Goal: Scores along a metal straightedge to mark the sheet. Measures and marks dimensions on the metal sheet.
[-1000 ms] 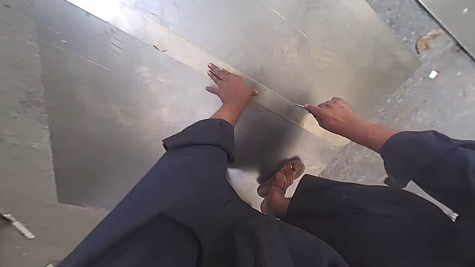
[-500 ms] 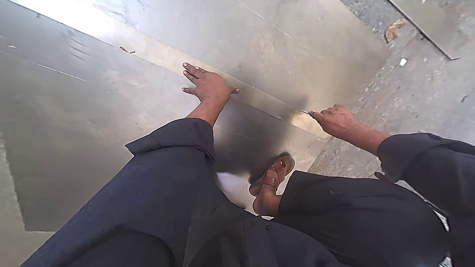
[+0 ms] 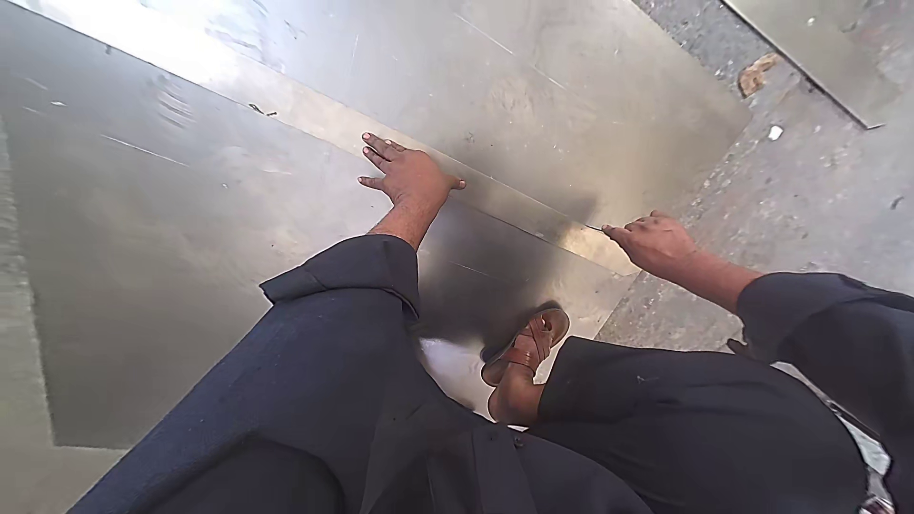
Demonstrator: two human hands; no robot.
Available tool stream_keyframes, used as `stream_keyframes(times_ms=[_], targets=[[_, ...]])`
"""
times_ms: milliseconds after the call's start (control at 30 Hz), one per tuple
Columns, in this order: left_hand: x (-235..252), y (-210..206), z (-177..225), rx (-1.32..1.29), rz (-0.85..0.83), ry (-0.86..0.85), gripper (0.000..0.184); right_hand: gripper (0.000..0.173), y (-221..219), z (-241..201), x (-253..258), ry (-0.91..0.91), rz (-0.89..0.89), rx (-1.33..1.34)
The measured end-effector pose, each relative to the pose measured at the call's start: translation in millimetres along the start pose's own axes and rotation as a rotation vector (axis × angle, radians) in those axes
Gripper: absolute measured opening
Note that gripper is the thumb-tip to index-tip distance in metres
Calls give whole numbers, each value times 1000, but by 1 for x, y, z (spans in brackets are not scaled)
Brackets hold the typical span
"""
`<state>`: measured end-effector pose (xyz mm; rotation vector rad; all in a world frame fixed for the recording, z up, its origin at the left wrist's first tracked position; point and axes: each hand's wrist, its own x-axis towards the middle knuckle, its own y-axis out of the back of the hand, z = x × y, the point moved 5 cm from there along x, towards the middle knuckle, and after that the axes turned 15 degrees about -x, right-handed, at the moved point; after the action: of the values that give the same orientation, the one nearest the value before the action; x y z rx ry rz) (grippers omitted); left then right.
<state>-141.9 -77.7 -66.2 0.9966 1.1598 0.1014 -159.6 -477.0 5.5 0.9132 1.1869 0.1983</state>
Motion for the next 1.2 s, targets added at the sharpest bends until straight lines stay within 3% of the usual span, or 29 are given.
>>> stream_keyframes(times_ms=[233,367,567,667,767,867,933,1067,1200], targets=[[2,-4,-2,-11,-6,-5,158,22,6,9,3,43,24,42],[3,-1,0,-7,-6,-8,156,19,39,6,45,162,-49,-2],[3,-3,-2,-15,0,-2,158,16,74,-36,131,442,-192,-264],[3,-3,-4,-32,7,2,157,11,86,-48,157,509,-146,-310],[0,-3,-2,-31,6,-9,156,11,143,-41,170,440,30,-113],[-5,1,-3,-64,31,-68,148,23,219,-26,200,96,346,324],[-5,6,-5,-48,16,-75,143,26,251,-31,228,-56,432,530],[-12,10,-4,30,-63,-56,140,32,256,-66,275,-18,423,679],[-5,3,-4,23,-38,-92,140,29,246,-102,297,27,353,582]])
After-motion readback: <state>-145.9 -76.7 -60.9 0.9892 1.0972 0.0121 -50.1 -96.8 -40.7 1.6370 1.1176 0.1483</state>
